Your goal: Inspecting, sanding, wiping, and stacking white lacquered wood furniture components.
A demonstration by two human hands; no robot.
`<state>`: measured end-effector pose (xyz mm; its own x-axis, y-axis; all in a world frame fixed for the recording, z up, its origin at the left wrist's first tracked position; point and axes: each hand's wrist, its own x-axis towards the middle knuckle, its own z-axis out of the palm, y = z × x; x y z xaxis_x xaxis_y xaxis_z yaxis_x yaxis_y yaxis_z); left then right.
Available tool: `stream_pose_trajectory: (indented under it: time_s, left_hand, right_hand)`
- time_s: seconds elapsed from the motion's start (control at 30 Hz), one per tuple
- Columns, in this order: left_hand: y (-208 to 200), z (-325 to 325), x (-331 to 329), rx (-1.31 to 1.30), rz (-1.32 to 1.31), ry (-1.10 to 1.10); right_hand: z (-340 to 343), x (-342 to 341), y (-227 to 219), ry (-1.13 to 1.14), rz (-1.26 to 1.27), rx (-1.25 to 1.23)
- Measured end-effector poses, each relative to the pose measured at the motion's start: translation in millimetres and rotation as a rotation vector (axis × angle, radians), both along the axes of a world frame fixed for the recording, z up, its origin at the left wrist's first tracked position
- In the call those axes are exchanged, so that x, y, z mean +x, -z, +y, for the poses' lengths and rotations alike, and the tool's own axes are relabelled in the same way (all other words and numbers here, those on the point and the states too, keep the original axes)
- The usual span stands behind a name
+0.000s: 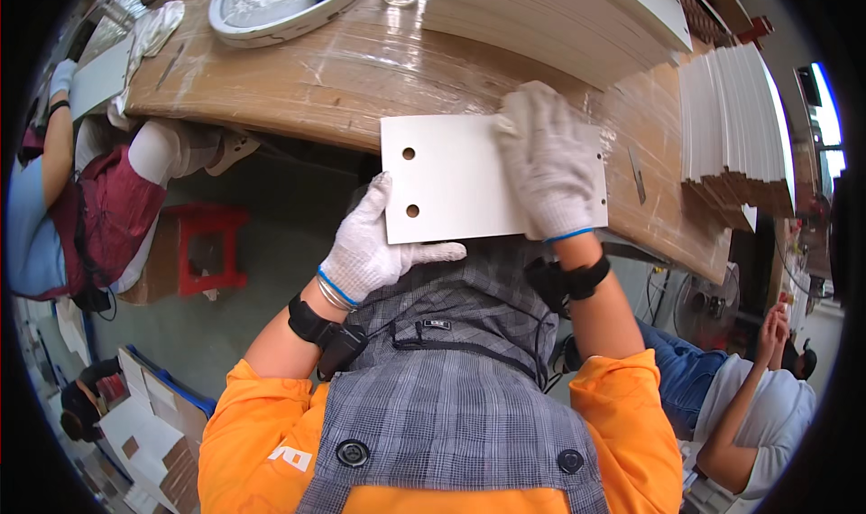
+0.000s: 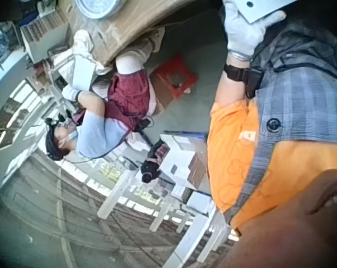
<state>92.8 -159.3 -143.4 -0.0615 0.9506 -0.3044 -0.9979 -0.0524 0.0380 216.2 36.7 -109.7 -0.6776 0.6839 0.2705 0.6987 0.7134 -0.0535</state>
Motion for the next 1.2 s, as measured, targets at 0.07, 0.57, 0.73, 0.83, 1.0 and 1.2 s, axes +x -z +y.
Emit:
stream_pose_trajectory:
  time_s: [0.07,0.57,0.73,0.83,1.0,1.2]
  left_hand:
    - [0.4,-0.3,-0.5,0.024,0.025,0.027]
    - [-1.9,3.8,-10.6,-0.043,0.17,0.001]
    - [1.5,10.1,-3.5,-0.078,0.202,-0.018]
    - [22.3,11.0,-8.3,-0.11,0.083,-0.055]
    - [-5.1,6.5,-11.8,-0.237,0.43,-0.001]
    - [16.0,10.5,-31.2,-0.379,0.629,-0.003]
  right_hand:
    - [-47.6,-27.3,-20.7,-0.37,0.004,-0.137]
    - [58.7,86.6,-0.2,-0.053,0.356,-0.624]
    - [-34.1,47.7,43.3,-0.463,-0.061,0.149]
    - [-108.6,33.0,49.9,-0.849,0.25,-0.774]
    - [-91.2,67.9,-18.7,-0.847,-0.227,-1.088]
    - [-65.5,110.1,-32.9,-0.445,-0.179,-1.339]
